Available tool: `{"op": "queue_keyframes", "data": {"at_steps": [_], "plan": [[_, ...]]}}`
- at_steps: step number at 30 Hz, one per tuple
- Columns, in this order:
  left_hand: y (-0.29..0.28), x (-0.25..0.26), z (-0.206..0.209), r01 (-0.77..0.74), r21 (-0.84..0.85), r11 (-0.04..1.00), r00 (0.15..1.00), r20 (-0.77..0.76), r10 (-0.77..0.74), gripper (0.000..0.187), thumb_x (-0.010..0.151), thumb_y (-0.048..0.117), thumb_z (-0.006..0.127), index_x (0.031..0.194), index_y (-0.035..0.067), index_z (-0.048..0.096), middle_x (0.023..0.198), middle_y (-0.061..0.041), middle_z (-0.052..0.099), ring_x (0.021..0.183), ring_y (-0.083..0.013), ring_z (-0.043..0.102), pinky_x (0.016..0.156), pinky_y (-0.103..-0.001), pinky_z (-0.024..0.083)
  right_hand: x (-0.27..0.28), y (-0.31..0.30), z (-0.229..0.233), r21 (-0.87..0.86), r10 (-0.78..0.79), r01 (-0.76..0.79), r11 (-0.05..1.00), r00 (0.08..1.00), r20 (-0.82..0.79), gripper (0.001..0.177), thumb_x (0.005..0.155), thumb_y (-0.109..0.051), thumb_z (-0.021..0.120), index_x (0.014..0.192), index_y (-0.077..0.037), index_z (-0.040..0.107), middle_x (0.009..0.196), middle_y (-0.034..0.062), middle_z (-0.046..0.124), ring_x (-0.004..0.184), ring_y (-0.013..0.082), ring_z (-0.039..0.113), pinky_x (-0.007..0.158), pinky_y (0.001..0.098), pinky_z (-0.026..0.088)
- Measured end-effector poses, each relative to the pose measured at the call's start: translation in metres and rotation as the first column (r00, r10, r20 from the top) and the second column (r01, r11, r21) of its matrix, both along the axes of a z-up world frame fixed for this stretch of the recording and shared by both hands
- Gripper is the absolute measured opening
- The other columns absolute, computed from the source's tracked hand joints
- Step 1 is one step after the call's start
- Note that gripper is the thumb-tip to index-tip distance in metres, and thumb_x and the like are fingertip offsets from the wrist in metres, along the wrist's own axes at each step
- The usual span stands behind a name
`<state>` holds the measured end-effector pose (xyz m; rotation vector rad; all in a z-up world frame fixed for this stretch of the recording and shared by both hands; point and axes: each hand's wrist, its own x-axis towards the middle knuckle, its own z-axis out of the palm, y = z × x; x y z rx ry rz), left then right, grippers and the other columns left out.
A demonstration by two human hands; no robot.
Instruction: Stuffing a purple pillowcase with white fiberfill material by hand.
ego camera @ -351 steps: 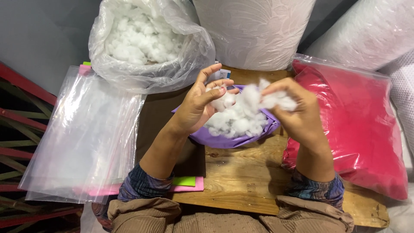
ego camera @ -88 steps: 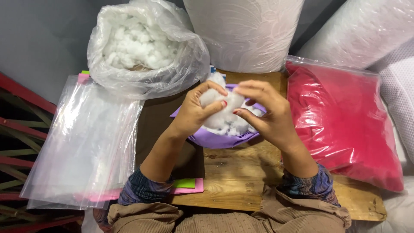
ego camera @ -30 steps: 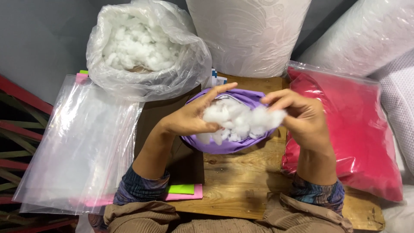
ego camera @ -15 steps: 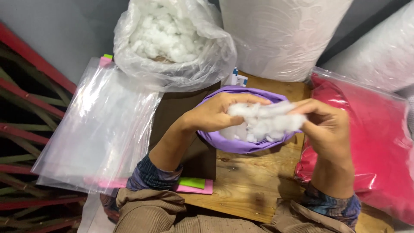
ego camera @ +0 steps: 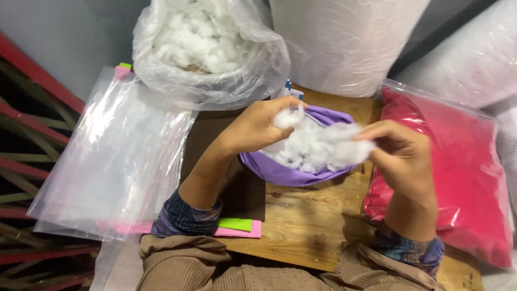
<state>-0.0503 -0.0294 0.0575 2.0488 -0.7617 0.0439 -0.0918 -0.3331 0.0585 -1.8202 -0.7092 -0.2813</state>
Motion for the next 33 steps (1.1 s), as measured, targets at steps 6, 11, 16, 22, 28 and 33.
{"op": "queue_keyframes", "data": {"at_steps": [6,11,16,22,28,33], "plan": [[-0.01,-0.003,0.006,-0.061,0.037,0.997,0.995,-0.082,0.064,0.064,0.08,0.014,0.07,0.139,0.026,0.051,0.119,-0.018,0.073,0.111,-0.0467,0.067,0.091,-0.055,0.052,-0.012,0.042,0.019,-0.226,0.005,0.008,0.974,0.998,0.059,0.043,0.079,-0.001,0.08,0.121,-0.009,0.074,0.095,0.0126,0.077,0.075,0.0221,0.074,0.071,0.0366,0.058],[-0.029,-0.01,-0.004,-0.014,0.157,0.987,0.997,-0.072,0.025,0.075,0.076,0.009,0.07,0.144,0.025,0.043,0.119,-0.022,0.072,0.112,-0.0488,0.066,0.094,-0.058,0.051,-0.009,0.066,0.01,-0.314,-0.024,0.081,0.946,0.983,0.181,0.049,0.08,0.0,0.08,0.126,-0.014,0.072,0.087,0.012,0.075,0.071,0.0294,0.073,0.067,0.0398,0.056],[-0.03,-0.01,-0.006,0.055,0.179,0.982,0.997,-0.067,-0.044,0.072,0.075,0.006,0.066,0.142,0.021,0.045,0.121,-0.027,0.069,0.112,-0.0535,0.064,0.095,-0.062,0.048,0.001,0.054,0.004,-0.339,-0.061,0.15,0.929,0.964,0.259,0.028,0.084,-0.001,0.079,0.109,-0.015,0.076,0.088,0.0053,0.073,0.072,0.026,0.07,0.069,0.0364,0.054],[-0.018,-0.004,0.0,0.041,0.038,0.998,0.999,0.034,-0.042,0.052,0.076,0.004,0.067,0.127,0.014,0.059,0.112,-0.023,0.073,0.109,-0.0481,0.066,0.091,-0.055,0.051,0.007,0.011,0.007,-0.144,-0.124,0.141,0.98,0.985,0.121,0.023,0.084,0.01,0.075,0.099,-0.007,0.077,0.092,0.01,0.073,0.079,0.0182,0.068,0.075,0.0317,0.055],[-0.011,-0.006,-0.004,0.016,-0.166,0.986,0.994,-0.102,-0.033,0.062,0.075,0.005,0.068,0.134,0.022,0.059,0.098,-0.008,0.074,0.096,-0.0277,0.071,0.088,-0.041,0.055,0.012,-0.013,0.003,0.1,0.045,-0.047,0.994,0.999,0.028,0.014,0.085,0.01,0.071,0.099,0.01,0.068,0.095,0.0231,0.067,0.085,0.0255,0.067,0.077,0.0336,0.055],[-0.01,-0.007,0.0,0.236,-0.285,0.929,0.947,-0.145,-0.285,0.067,0.087,-0.004,0.067,0.146,0.015,0.043,0.107,-0.004,0.055,0.099,-0.0088,0.055,0.083,-0.021,0.052,-0.002,0.018,0.019,-0.139,0.229,-0.229,0.963,0.973,-0.015,0.011,0.092,-0.01,0.07,0.1,-0.004,0.073,0.128,0.0168,0.065,0.123,0.0256,0.063,0.105,0.0351,0.055]]}}
